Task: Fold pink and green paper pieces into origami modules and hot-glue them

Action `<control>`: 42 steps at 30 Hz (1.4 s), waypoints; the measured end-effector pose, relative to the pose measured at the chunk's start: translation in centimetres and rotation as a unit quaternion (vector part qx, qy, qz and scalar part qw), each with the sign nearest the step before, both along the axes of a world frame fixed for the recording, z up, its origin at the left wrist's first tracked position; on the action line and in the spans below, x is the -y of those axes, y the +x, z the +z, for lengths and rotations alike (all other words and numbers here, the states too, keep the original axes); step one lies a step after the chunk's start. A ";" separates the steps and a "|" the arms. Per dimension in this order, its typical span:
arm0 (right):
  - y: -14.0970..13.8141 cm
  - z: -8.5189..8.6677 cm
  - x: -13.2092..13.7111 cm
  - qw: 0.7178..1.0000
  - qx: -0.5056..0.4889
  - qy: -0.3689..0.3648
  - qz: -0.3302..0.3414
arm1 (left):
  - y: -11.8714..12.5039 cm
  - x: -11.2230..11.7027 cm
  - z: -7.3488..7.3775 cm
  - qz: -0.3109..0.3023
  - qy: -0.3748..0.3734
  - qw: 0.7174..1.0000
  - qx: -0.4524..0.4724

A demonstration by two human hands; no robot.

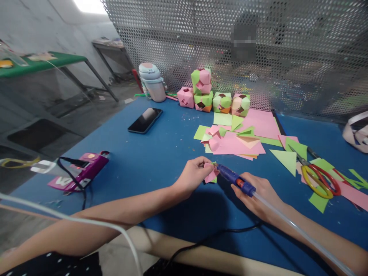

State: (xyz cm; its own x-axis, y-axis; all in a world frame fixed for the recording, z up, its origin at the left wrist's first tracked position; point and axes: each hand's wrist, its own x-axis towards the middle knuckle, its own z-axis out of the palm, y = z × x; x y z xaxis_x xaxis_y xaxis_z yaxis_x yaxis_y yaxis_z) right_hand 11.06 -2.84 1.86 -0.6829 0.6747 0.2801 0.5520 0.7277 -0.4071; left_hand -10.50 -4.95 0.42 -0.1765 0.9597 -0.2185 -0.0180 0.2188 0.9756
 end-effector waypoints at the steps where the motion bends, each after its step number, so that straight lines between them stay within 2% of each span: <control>1: 0.0 0.0 0.0 1.000 0.002 0.000 0.001 | 0.0 0.0 0.0 0.001 0.001 1.000 -0.005; 18: 0.0 0.1 0.2 1.000 0.007 -0.010 0.007 | 0.2 0.1 0.3 -0.008 0.017 0.998 -0.059; 36: 0.1 0.5 0.0 1.000 -0.002 -0.014 -0.012 | 0.0 0.2 0.2 -0.008 0.007 1.000 0.011; 42: 0.0 0.5 0.1 1.000 0.001 -0.016 -0.017 | 0.0 0.2 0.3 -0.008 0.005 1.000 0.005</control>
